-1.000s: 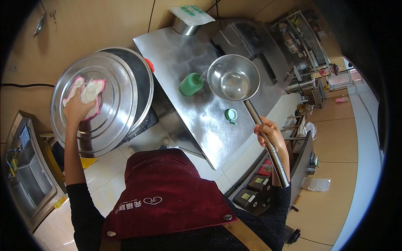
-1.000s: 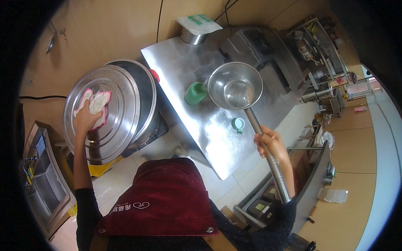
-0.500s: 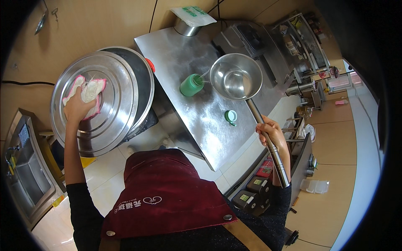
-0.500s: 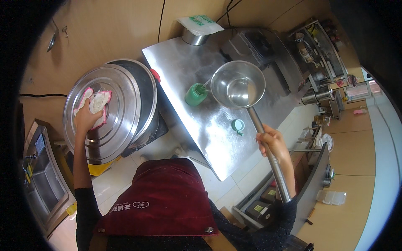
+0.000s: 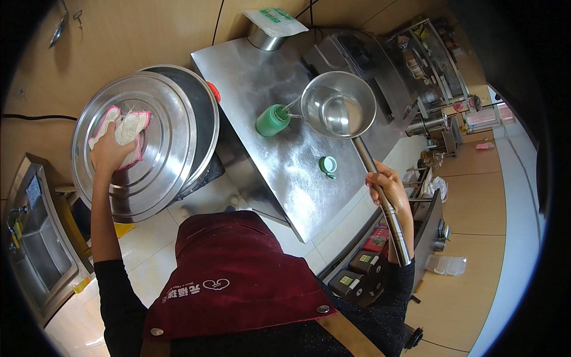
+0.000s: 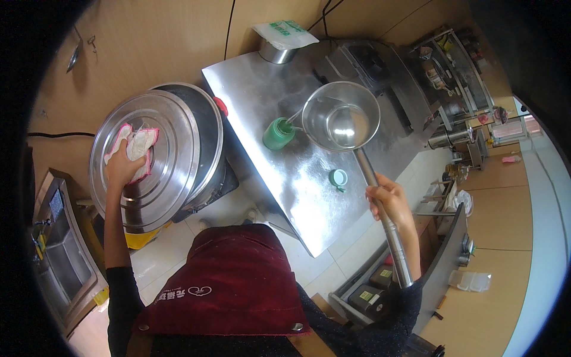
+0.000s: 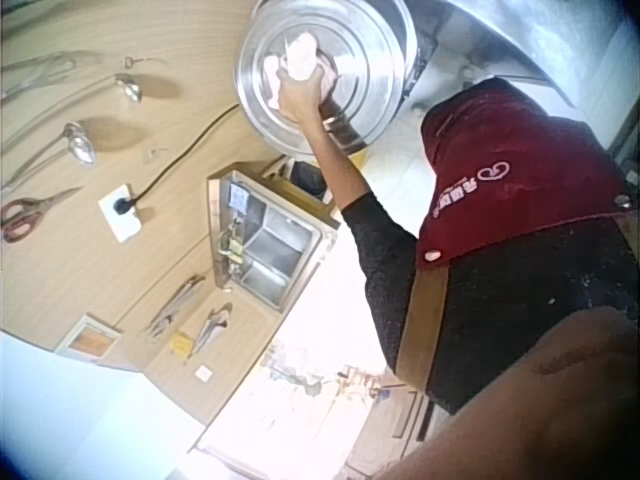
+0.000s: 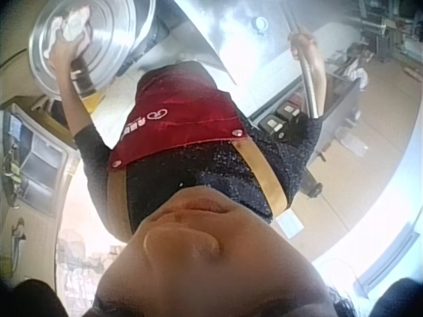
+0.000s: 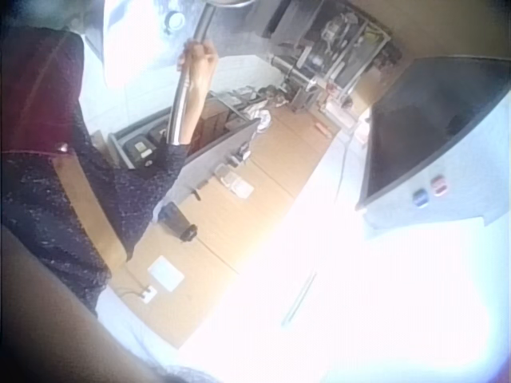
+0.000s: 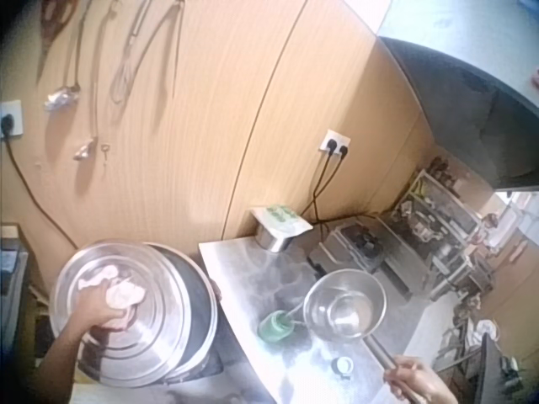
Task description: The person retrieves a green thermos, pours hot water into a pot, and then moves to a prep table. They roll a large piece of dough into a long rope, cut it into small pieces with a yellow scraper, and weigh each piece on a digital scale before setting them aside.
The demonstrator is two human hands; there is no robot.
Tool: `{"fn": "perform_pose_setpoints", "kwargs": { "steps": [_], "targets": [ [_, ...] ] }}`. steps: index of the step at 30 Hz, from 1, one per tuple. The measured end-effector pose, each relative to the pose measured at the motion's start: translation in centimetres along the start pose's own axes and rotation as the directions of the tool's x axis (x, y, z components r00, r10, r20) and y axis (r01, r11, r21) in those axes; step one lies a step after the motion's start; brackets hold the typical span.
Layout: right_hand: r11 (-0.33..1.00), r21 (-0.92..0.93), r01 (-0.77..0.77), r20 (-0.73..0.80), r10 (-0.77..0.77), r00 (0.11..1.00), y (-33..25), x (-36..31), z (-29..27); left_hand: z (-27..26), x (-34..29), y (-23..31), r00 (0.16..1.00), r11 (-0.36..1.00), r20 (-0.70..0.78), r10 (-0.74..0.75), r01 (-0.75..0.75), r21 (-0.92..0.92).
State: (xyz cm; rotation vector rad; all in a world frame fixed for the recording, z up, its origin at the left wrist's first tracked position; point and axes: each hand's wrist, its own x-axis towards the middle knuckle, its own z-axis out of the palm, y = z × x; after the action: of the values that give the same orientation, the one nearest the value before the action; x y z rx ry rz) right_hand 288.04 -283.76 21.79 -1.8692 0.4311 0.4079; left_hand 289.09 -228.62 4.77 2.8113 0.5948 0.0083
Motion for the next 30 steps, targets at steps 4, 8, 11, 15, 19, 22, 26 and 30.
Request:
{"fn": "perform_pose_setpoints", "kwargs": {
  "steps": [4,8,11,15,19,22,26,30],
  "targets": [
    [1.000,-0.006,0.006,-0.011,-0.006,1.000,-0.06,0.08,0.02,0.12,-0.01,-0.12,1.000,1.000,-0.005,0.004,-0.004,-0.015],
    [1.000,0.002,0.012,-0.017,-0.012,1.000,-0.04,0.15,0.02,0.30,0.06,-0.23,1.000,1.000,-0.012,0.008,-0.008,-0.015],
    [1.000,0.014,0.018,-0.013,-0.017,1.000,-0.03,0.24,-0.03,0.29,0.10,-0.20,1.000,1.000,-0.005,0.001,-0.001,-0.015],
    [1.000,0.003,0.023,-0.011,-0.023,1.000,0.00,0.27,-0.08,0.12,0.02,-0.07,1.000,1.000,0.005,-0.001,0.001,-0.009],
    [0.999,0.010,0.039,-0.009,-0.039,0.999,0.00,0.16,-0.07,-0.04,-0.06,0.06,1.000,1.000,0.021,-0.011,0.011,-0.003],
    [0.999,-0.005,0.041,-0.011,-0.041,0.999,-0.10,0.10,-0.04,-0.08,-0.05,0.10,1.000,1.000,0.017,-0.001,0.001,-0.014],
    [0.999,-0.028,0.033,-0.033,-0.034,0.999,-0.28,0.10,0.04,-0.05,-0.02,0.06,1.000,1.000,0.023,-0.017,0.017,-0.014],
    [0.999,-0.038,0.037,-0.034,-0.039,0.999,-0.38,0.17,0.08,0.03,-0.02,0.08,1.000,1.000,0.019,-0.020,0.020,0.008]
  ]
}}
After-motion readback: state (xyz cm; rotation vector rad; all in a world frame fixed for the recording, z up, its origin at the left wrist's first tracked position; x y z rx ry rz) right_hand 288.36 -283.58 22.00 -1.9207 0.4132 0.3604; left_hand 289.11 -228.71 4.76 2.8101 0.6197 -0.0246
